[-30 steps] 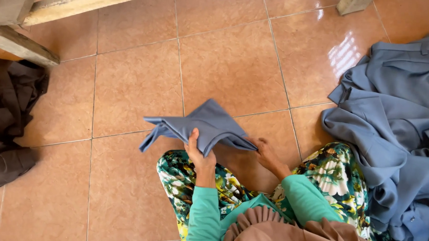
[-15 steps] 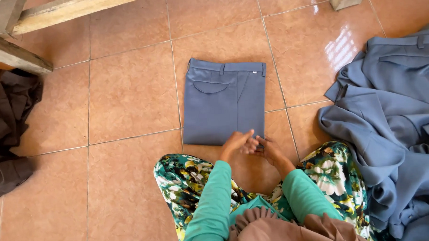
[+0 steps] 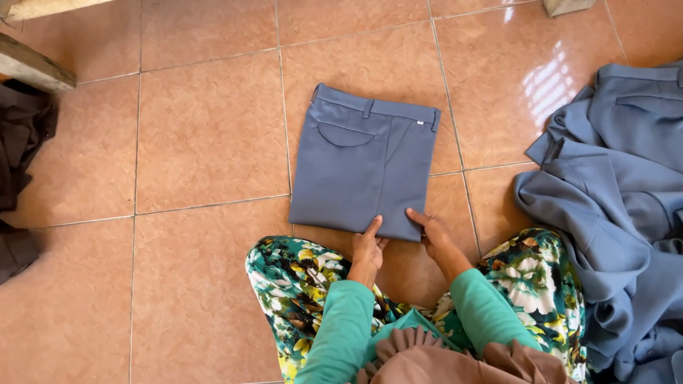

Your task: The person sits on a tiled floor and folds several pairs of gray trousers by hand. They smooth the fabric, fold the legs together, and then fold the pants into a compact rectangle before stacking them.

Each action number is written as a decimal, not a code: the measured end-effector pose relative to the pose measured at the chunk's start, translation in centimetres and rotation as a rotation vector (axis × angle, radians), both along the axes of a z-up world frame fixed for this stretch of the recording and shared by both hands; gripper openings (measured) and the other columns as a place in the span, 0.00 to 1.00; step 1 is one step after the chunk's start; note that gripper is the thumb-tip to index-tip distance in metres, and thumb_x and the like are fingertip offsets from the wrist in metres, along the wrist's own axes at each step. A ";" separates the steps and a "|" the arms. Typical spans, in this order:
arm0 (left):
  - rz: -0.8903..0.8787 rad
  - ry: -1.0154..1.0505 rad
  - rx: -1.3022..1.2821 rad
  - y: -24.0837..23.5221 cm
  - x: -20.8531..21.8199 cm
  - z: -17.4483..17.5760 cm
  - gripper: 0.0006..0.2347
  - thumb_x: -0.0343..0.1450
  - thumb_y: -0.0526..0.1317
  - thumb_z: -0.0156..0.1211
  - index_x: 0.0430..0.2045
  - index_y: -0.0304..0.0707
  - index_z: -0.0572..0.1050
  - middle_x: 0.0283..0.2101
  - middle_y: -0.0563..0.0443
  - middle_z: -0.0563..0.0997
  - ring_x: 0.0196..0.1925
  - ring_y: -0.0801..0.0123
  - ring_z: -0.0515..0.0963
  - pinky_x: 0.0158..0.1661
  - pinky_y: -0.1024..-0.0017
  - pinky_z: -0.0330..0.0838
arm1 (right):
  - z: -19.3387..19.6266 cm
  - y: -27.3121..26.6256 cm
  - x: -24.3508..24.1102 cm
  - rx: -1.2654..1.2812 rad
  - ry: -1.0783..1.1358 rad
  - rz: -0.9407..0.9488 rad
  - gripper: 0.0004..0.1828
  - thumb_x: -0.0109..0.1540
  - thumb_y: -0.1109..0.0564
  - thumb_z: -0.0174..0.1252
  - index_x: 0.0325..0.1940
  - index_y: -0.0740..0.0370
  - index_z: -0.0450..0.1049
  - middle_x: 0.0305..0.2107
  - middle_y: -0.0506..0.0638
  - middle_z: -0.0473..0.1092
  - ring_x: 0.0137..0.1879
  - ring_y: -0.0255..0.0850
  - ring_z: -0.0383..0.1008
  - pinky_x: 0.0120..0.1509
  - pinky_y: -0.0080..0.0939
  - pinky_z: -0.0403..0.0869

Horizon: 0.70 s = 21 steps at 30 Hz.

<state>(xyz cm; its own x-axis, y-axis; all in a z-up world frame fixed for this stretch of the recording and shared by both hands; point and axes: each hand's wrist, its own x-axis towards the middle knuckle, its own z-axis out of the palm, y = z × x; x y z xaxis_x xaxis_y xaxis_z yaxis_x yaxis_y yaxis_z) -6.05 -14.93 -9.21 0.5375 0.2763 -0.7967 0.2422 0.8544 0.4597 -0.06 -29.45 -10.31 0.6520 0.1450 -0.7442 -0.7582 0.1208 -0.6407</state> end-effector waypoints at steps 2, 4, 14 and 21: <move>0.001 0.007 0.017 0.0 -1.4 0.7 0.42 0.63 0.38 0.81 0.63 0.26 0.50 0.64 0.32 0.65 0.63 0.42 0.73 0.61 0.51 0.70 | 1.4 0.5 1.9 0.011 0.004 -0.057 0.47 0.58 0.44 0.74 0.72 0.68 0.62 0.66 0.70 0.61 0.72 0.67 0.59 0.70 0.67 0.62; 0.012 0.001 0.013 -0.1 -2.8 3.1 0.41 0.63 0.37 0.81 0.62 0.25 0.51 0.61 0.32 0.66 0.60 0.44 0.75 0.59 0.51 0.72 | 3.9 1.1 3.7 0.009 -0.012 -0.101 0.46 0.58 0.46 0.74 0.72 0.69 0.61 0.68 0.71 0.58 0.74 0.67 0.56 0.72 0.66 0.61; 0.001 -0.051 0.011 1.0 -6.8 6.1 0.32 0.60 0.39 0.84 0.50 0.26 0.65 0.41 0.42 0.75 0.38 0.56 0.80 0.34 0.65 0.77 | 1.0 -1.4 11.9 0.016 -0.100 -0.380 0.46 0.54 0.56 0.81 0.67 0.76 0.63 0.63 0.72 0.64 0.70 0.63 0.65 0.70 0.62 0.69; 0.128 -0.266 0.099 10.8 -4.1 14.6 0.28 0.59 0.39 0.83 0.43 0.25 0.68 0.33 0.46 0.75 0.29 0.63 0.80 0.26 0.71 0.73 | 3.1 2.9 19.0 -0.013 -0.234 -0.234 0.35 0.54 0.50 0.83 0.56 0.68 0.73 0.43 0.57 0.76 0.52 0.50 0.81 0.54 0.52 0.83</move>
